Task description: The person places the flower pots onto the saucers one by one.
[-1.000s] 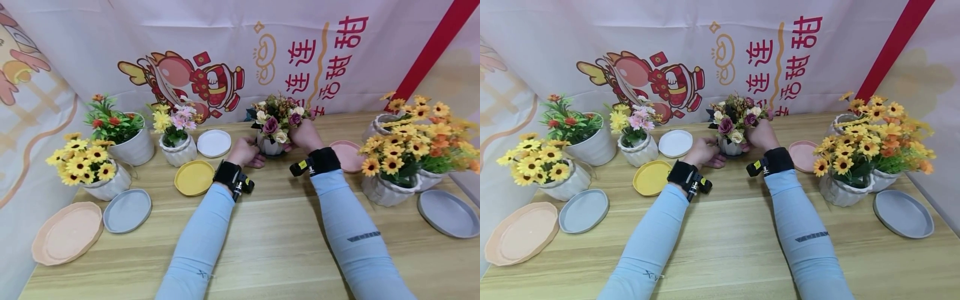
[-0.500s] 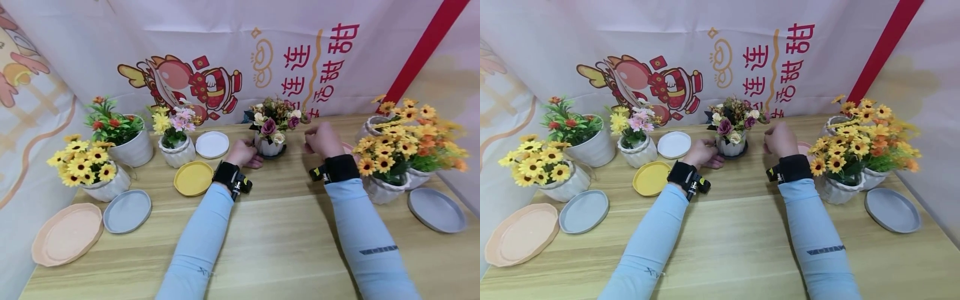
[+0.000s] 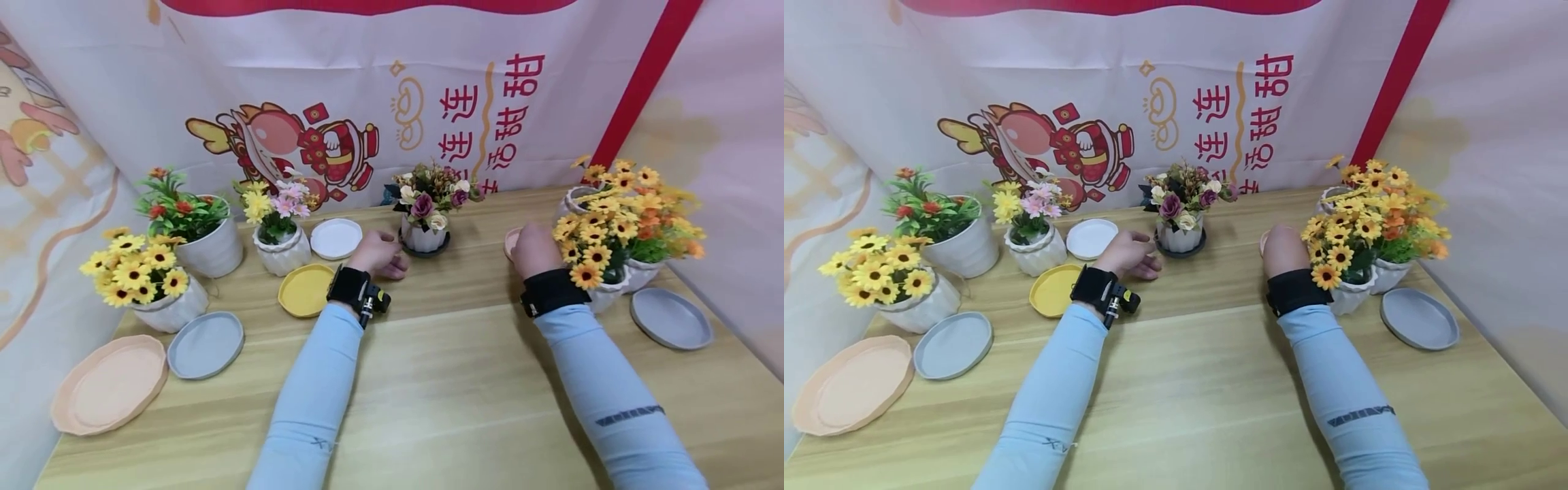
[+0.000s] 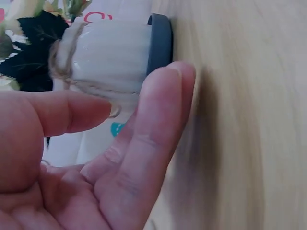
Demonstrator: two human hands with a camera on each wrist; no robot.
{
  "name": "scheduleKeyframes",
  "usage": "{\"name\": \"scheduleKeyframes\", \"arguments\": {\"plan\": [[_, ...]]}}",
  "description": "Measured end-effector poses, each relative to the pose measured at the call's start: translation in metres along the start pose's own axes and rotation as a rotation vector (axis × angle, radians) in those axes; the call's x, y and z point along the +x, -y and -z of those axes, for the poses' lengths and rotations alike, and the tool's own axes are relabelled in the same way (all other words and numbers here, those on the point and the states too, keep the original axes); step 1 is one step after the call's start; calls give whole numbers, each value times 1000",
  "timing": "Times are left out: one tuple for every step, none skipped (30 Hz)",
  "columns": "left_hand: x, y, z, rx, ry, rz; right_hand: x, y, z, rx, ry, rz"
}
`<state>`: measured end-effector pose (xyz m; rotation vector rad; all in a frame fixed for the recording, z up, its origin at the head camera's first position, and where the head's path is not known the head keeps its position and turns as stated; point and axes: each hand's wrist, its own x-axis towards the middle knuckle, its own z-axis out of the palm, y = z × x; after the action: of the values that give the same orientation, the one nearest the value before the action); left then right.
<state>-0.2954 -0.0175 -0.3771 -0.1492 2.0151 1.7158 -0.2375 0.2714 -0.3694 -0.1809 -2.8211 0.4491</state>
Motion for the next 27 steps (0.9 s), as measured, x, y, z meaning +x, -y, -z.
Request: {"name": "scheduleKeyframes", "arguments": {"plan": [[-1,0,0,18,2,-3,0,-2,-2,12,14,-3],[-2,0,0,32,7,-5,0,-4,-5,20,33,-9],[-3,0,0,50,15,-10,0,-6,-7,17,51,0],[-4,0,-2,65,25,-15,0,-9,-9,-1,59,2],[-5,0,-3,82,36,-18,0,-11,-11,-13,67,-6],[-5,0,-6,100,51,-22,1,-13,-14,-54,73,9],[-6,-1,-10,117,64,-26,1,-15,-16,-96,78,19],[-6,-1,-13,131,76,-28,1,-18,-18,-123,78,27],[-6,-1,-17,148,88,-32,2,-20,-20,-147,68,41],[-6,-1,-21,163,99,-38,3,-22,-23,-157,57,54],[-6,-2,-25,181,112,-43,4,-24,-25,-172,45,81],[-7,-2,-30,202,127,-52,5,-26,-27,-189,30,118],[-8,-3,-34,224,139,-64,6,-27,-29,-185,13,133],[-9,-3,-38,247,154,-79,6,-28,-30,-178,1,148],[-11,-4,-42,272,170,-98,7,-28,-30,-176,-2,155],[-13,-5,-45,295,184,-120,7,-27,-29,-175,-3,158],[-14,-6,-49,318,193,-144,8,-24,-28,-176,1,158],[-16,-7,-52,338,197,-169,9,-22,-27,-159,9,158],[-17,-7,-55,355,198,-194,10,-19,-25,-146,21,160],[-18,-7,-58,369,196,-214,12,-16,-24,-130,36,165],[-19,-8,-61,380,190,-231,14,-12,-23,-113,45,180],[-20,-7,-63,387,181,-243,16,-10,-23,-102,53,199],[-20,-7,-65,391,172,-249,19,-7,-23,-91,59,220],[-21,-6,-67,391,164,-248,22,-5,-25,-82,63,242],[-21,-6,-68,395,155,-245,25,-3,-27,-61,64,257],[-20,-5,-69,394,147,-239,27,-2,-29,-26,74,262],[-20,-4,-70,393,143,-234,29,-1,-32,27,70,278]]}}
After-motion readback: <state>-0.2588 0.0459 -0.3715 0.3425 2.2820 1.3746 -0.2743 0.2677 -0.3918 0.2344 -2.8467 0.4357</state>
